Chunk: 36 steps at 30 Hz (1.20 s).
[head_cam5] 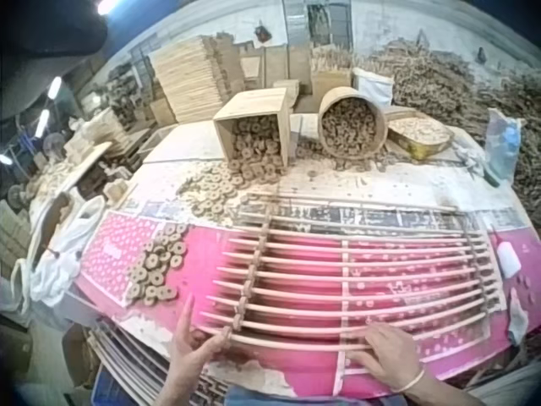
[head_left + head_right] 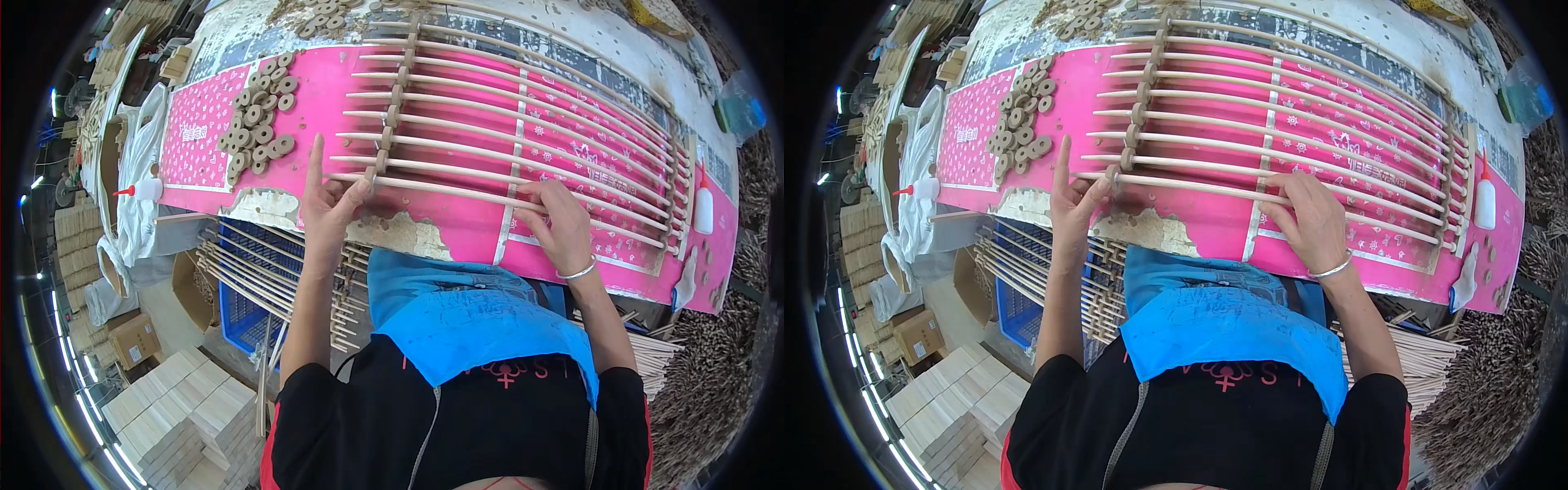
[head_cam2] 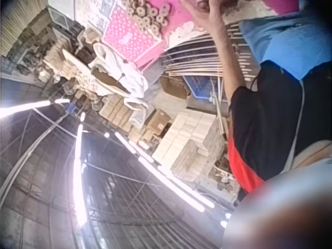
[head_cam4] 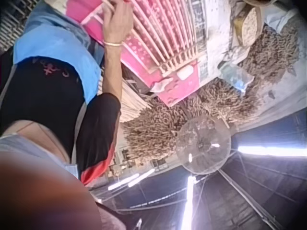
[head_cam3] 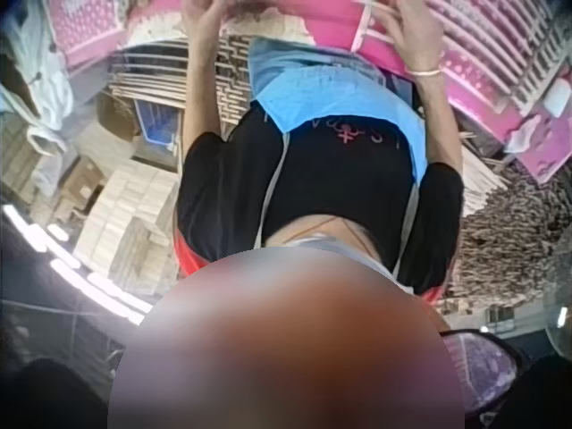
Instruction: Assembling wooden lattice structures by inserting dowels into circular wooden connectors and applying glue.
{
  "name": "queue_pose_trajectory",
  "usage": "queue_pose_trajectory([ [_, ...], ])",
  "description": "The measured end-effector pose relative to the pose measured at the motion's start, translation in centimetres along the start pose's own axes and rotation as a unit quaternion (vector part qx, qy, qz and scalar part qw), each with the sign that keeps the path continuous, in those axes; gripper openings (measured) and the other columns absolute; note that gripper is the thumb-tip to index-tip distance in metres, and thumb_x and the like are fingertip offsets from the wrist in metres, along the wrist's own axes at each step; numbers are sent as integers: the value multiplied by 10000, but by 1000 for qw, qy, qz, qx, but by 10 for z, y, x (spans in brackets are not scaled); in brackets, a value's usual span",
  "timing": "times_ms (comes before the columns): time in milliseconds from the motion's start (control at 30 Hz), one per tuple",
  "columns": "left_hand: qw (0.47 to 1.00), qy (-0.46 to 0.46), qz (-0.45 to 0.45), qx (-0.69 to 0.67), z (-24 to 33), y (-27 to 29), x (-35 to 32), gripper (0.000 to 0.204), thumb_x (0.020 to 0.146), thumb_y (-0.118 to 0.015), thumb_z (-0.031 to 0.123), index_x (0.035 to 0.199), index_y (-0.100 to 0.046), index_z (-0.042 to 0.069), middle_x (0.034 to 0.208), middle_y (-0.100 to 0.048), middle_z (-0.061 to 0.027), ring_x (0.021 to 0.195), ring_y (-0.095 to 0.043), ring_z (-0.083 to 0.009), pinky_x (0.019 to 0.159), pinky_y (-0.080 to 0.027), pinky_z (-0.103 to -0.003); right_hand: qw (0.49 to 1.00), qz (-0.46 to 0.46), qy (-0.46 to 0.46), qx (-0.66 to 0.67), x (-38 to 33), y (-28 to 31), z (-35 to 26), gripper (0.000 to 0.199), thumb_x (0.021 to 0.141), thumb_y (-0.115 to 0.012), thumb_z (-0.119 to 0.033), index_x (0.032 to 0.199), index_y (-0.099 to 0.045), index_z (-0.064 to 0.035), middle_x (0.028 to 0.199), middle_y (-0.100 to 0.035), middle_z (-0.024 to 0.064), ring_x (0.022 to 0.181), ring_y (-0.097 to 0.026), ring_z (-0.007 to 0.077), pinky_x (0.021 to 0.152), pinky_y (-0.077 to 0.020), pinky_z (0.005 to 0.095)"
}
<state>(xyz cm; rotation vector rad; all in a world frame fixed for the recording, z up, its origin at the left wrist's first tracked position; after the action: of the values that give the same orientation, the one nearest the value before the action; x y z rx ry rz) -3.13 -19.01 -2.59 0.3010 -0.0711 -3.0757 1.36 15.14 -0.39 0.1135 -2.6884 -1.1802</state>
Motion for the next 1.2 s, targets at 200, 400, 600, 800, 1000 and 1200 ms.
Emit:
queue_pose_trajectory([
  [200, 999, 6, -3, 32, -7, -6, -5, 1000, 937, -793, 119, 1700, -148, 111, 841, -722, -39, 730, -641, -70, 639, -471, -214, 996, 37, 51, -67, -2, -7, -1, 143, 920, -742, -191, 944, -709, -54, 882, -649, 91, 830, -651, 285, 711, -506, 421],
  [400, 980, -41, 39, 191, 0, 4, -11, 624, 901, -813, 134, 1482, -589, 106, 932, -731, -33, 824, -682, -142, 734, -520, -290, 995, 49, 62, -57, -4, -15, 5, 141, 941, -718, -161, 960, -707, -21, 885, -643, 114, 834, -629, 306, 742, -499, 431],
  [600, 800, -299, 5, 520, 16, -10, -13, 513, 766, -859, 244, 1263, -737, 208, 1120, -630, -39, 1064, -602, -268, 902, -444, -435, 996, 52, 59, -47, -6, -15, 6, 152, 916, -746, -164, 955, -709, -22, 896, -654, 110, 840, -634, 304, 754, -503, 430],
  [800, 793, -306, 3, 526, 12, -14, -12, 453, 778, -849, 233, 1217, -744, 196, 1121, -635, -31, 1065, -600, -261, 906, -427, -429, 992, 77, 75, -61, -10, -16, 4, 162, 867, -784, -149, 957, -708, -38, 901, -650, 90, 848, -631, 282, 751, -488, 415],
  [1000, 794, -307, 4, 524, 5, -10, -11, 438, 778, -840, 186, 1204, -739, 164, 1117, -648, -53, 1075, -609, -278, 915, -443, -437, 979, 93, 92, -155, -13, -21, 8, 150, 870, -776, -213, 951, -726, -97, 961, -657, 53, 903, -622, 256, 735, -447, 425],
  [1200, 806, -334, -6, 489, 2, -16, -10, 468, 763, -847, 119, 1213, -726, 75, 1157, -699, -137, 1087, -647, -350, 967, -482, -464, 974, 134, 93, -156, -16, -27, 15, 208, 882, -755, -287, 1056, -739, -175, 1001, -647, 28, 971, -619, 242, 843, -457, 416],
])
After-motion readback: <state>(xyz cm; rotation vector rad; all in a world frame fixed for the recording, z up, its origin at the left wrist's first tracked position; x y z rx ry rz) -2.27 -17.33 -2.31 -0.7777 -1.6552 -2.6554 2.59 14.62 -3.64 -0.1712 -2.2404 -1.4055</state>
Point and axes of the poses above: each hand's wrist, its own x-axis towards the middle knuckle, its own y-axis out of the back of the hand, z = x × y, the point moved 5 cm from there along x, towards the middle knuckle
